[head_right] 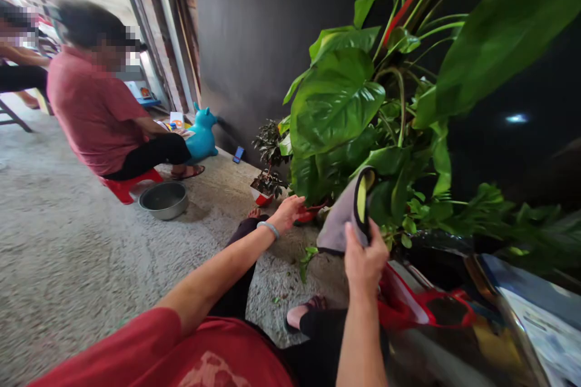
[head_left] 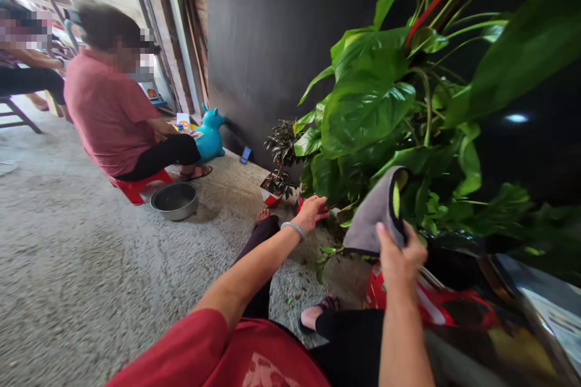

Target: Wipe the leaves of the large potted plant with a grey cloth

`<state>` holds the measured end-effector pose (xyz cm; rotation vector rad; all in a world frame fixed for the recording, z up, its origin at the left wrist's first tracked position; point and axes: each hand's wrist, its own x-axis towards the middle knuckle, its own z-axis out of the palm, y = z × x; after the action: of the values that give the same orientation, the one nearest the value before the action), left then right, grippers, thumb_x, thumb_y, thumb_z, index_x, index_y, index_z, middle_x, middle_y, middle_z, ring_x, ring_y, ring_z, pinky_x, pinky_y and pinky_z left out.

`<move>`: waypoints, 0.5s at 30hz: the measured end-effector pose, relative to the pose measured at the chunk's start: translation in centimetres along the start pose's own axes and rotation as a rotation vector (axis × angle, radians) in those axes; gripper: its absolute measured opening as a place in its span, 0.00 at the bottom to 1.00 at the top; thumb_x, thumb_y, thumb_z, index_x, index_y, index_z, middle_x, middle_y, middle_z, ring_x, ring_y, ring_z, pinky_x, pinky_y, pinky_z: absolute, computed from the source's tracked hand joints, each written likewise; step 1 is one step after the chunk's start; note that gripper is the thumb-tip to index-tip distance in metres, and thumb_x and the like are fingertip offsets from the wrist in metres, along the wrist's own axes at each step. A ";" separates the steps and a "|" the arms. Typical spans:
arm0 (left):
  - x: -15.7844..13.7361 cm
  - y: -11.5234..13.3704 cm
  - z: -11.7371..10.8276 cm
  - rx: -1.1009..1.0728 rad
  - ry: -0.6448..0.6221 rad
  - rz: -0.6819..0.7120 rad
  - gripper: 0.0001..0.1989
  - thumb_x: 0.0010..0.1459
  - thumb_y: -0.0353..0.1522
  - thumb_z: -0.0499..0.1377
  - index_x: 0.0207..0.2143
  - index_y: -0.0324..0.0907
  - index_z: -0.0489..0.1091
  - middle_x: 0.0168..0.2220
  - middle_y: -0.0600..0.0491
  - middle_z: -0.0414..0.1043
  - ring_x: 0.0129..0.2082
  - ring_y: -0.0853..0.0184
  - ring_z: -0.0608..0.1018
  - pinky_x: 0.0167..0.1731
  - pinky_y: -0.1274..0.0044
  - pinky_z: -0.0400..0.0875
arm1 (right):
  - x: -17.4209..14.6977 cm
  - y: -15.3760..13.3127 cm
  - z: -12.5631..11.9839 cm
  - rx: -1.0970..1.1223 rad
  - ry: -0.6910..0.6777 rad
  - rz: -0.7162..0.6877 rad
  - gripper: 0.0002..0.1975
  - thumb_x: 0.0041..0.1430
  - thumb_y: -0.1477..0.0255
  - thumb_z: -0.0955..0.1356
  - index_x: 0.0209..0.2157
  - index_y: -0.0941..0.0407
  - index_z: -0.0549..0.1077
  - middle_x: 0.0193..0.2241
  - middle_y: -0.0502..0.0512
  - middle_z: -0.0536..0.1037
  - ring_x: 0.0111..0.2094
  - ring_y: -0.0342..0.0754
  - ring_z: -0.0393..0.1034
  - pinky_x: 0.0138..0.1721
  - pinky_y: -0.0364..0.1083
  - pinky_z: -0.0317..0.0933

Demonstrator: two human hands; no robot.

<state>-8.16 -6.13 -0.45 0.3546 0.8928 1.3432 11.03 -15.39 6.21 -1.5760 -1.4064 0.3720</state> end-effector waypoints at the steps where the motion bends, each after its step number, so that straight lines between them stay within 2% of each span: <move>1: 0.0 -0.4 0.3 0.002 -0.006 -0.004 0.14 0.52 0.31 0.66 0.24 0.42 0.62 0.21 0.58 0.65 0.23 0.71 0.71 0.36 0.73 0.74 | -0.1 -0.6 1.2 0.013 -0.059 0.006 0.32 0.52 0.53 0.68 0.51 0.61 0.76 0.50 0.69 0.79 0.53 0.62 0.72 0.56 0.58 0.62; 3: -0.1 -0.5 0.1 0.006 -0.009 0.007 0.13 0.52 0.31 0.66 0.24 0.41 0.63 0.20 0.57 0.65 0.23 0.70 0.72 0.35 0.74 0.73 | -1.9 -0.6 3.4 0.044 -0.203 0.035 0.23 0.49 0.54 0.69 0.44 0.52 0.79 0.45 0.59 0.82 0.49 0.60 0.74 0.54 0.57 0.64; 5: -0.2 0.2 -1.1 0.008 0.002 0.035 0.11 0.52 0.31 0.66 0.25 0.41 0.65 0.22 0.56 0.68 0.24 0.70 0.73 0.35 0.75 0.73 | -5.1 0.9 4.8 0.076 -0.279 0.096 0.17 0.45 0.55 0.71 0.36 0.48 0.80 0.37 0.53 0.84 0.42 0.58 0.77 0.48 0.55 0.68; 8: -0.5 1.6 -4.1 0.011 0.036 0.057 0.07 0.54 0.32 0.65 0.31 0.40 0.70 0.30 0.51 0.76 0.29 0.69 0.77 0.38 0.76 0.74 | -9.4 4.7 5.1 0.129 -0.246 0.263 0.19 0.36 0.52 0.72 0.27 0.52 0.78 0.26 0.57 0.82 0.31 0.59 0.78 0.35 0.54 0.72; 10: -0.8 1.7 -6.1 0.002 0.103 0.035 0.06 0.57 0.33 0.63 0.35 0.40 0.71 0.36 0.48 0.78 0.32 0.69 0.77 0.40 0.76 0.74 | -10.9 7.0 4.7 0.177 -0.192 0.385 0.21 0.33 0.51 0.72 0.25 0.53 0.77 0.21 0.58 0.80 0.25 0.58 0.75 0.27 0.53 0.70; 12: -1.4 0.3 -7.7 0.002 0.176 -0.024 0.05 0.60 0.33 0.61 0.37 0.40 0.70 0.39 0.48 0.78 0.32 0.70 0.77 0.41 0.76 0.73 | -11.3 8.4 4.1 0.230 -0.141 0.480 0.22 0.33 0.51 0.72 0.26 0.53 0.77 0.22 0.57 0.79 0.25 0.57 0.75 0.26 0.53 0.70; 15: -3.1 -3.8 -9.2 0.057 0.222 -0.224 0.04 0.63 0.31 0.57 0.37 0.41 0.69 0.36 0.51 0.77 0.29 0.72 0.74 0.40 0.77 0.72 | -11.0 9.3 3.8 0.308 -0.086 0.536 0.24 0.34 0.54 0.75 0.32 0.56 0.79 0.26 0.56 0.81 0.32 0.57 0.76 0.34 0.53 0.71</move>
<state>-12.16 -12.33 -7.82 0.1447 1.1234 1.1652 10.58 -22.37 -6.96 -1.6710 -0.9117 0.9370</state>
